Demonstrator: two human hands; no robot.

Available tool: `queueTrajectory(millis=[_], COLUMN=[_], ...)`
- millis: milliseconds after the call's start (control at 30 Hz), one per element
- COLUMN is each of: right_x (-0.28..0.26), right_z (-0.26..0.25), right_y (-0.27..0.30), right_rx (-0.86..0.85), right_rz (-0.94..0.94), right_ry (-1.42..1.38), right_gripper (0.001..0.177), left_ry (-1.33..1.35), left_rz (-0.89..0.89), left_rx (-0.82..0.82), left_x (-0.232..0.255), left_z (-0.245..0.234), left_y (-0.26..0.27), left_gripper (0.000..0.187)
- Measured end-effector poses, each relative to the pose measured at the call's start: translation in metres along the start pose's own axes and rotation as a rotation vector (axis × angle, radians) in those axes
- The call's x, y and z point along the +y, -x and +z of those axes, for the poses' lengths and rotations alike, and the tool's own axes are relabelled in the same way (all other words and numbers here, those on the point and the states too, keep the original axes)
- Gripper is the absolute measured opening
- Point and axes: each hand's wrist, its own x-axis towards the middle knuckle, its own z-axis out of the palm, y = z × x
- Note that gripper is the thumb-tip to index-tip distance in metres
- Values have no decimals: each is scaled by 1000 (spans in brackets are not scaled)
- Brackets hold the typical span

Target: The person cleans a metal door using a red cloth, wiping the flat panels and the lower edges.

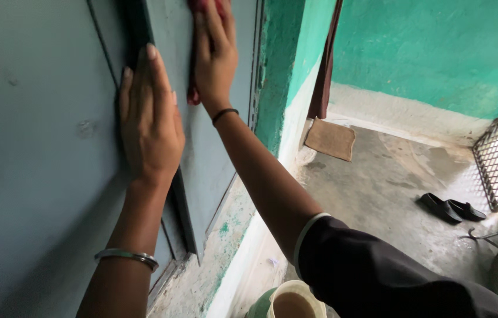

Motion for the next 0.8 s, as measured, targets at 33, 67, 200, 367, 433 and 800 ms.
queueTrajectory(millis=[33,67,200,367,433,800], right_x=[8,16,27,-4,-18,-78], right_z=[-1,-2,-23,-45,-47,14], right_y=[4,11,52,88,84,-51], right_rx=[24,41,43,27,34,-164], right_rz=[-6,61,244,418,375,509], right_ry=[25,30,38,-17,-69,-140], right_gripper=[30,32,36,37,35,31], left_ry=[8,4,-19,11,23,92], left_rz=[-3,-7,-21,-27,-16,-9], left_rx=[-9,-9,-1,-9,-16,13], left_x=[1,1,5,6,4,0], left_z=[-1,-3,0,-1,-3,3], left_y=[0,0,-1,0,0,4], left_gripper=[56,56,54,54,53,54])
